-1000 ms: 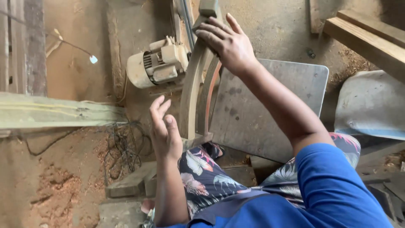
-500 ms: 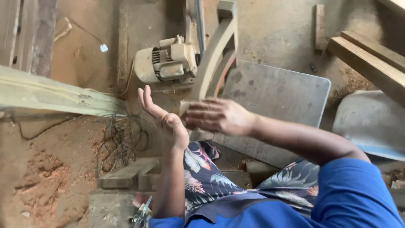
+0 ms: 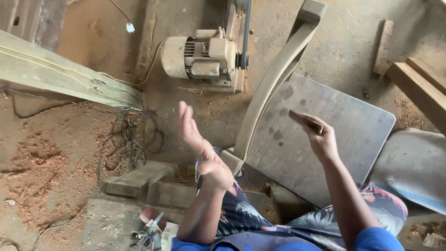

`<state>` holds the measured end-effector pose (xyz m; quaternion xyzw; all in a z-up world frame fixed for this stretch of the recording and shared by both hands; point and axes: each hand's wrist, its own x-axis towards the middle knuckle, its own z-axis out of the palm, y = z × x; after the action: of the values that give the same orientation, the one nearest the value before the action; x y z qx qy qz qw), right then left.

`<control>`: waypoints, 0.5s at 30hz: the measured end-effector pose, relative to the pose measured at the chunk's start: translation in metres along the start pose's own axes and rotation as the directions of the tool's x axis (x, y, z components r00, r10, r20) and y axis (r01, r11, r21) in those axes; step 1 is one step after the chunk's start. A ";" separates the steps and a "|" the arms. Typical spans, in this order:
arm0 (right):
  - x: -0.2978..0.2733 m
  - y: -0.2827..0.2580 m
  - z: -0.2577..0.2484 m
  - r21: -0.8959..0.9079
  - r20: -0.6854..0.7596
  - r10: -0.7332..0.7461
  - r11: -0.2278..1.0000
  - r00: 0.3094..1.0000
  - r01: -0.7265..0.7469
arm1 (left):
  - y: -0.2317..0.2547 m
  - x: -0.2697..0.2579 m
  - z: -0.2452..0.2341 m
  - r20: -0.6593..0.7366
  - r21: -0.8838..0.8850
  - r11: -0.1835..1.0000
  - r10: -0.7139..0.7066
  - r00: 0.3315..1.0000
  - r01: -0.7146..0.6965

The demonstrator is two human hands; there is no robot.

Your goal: Sanding a curved wooden furniture component using a belt sander and manual sandpaper.

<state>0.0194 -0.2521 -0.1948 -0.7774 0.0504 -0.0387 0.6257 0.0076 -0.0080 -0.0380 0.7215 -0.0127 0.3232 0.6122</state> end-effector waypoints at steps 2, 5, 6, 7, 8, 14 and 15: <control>-0.012 0.026 -0.004 0.179 0.017 0.239 0.955 0.971 -0.238 | 0.003 0.005 -0.007 0.236 0.050 0.999 -0.010 0.972 -0.002; -0.022 0.048 -0.006 0.234 0.020 0.226 0.946 0.974 -0.225 | 0.000 0.026 -0.017 0.625 -0.085 0.995 0.012 0.780 0.054; -0.023 0.043 -0.006 0.234 0.013 0.228 0.946 0.974 -0.225 | 0.003 0.033 -0.017 0.629 -0.090 0.994 0.014 0.777 0.055; -0.026 0.037 -0.007 0.214 -0.011 0.261 0.944 0.965 -0.253 | 0.008 0.039 -0.017 0.825 0.097 0.995 -0.061 0.562 -0.036; -0.027 0.032 -0.009 0.193 -0.045 0.291 0.941 0.956 -0.277 | 0.011 0.045 -0.016 0.935 0.238 0.955 -0.175 0.308 -0.178; -0.044 0.037 -0.018 0.307 0.052 0.395 0.868 0.917 -0.391 | -0.050 0.091 0.112 0.884 0.438 0.748 -0.258 0.390 -0.498; -0.048 0.036 -0.014 0.313 0.053 0.392 0.867 0.918 -0.388 | -0.070 0.095 0.133 0.884 0.439 0.745 -0.258 0.390 -0.503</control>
<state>-0.0307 -0.2673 -0.2269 -0.6403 0.2034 0.0760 0.7368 0.1718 -0.0727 -0.0592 0.9352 -0.2900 -0.0955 0.1795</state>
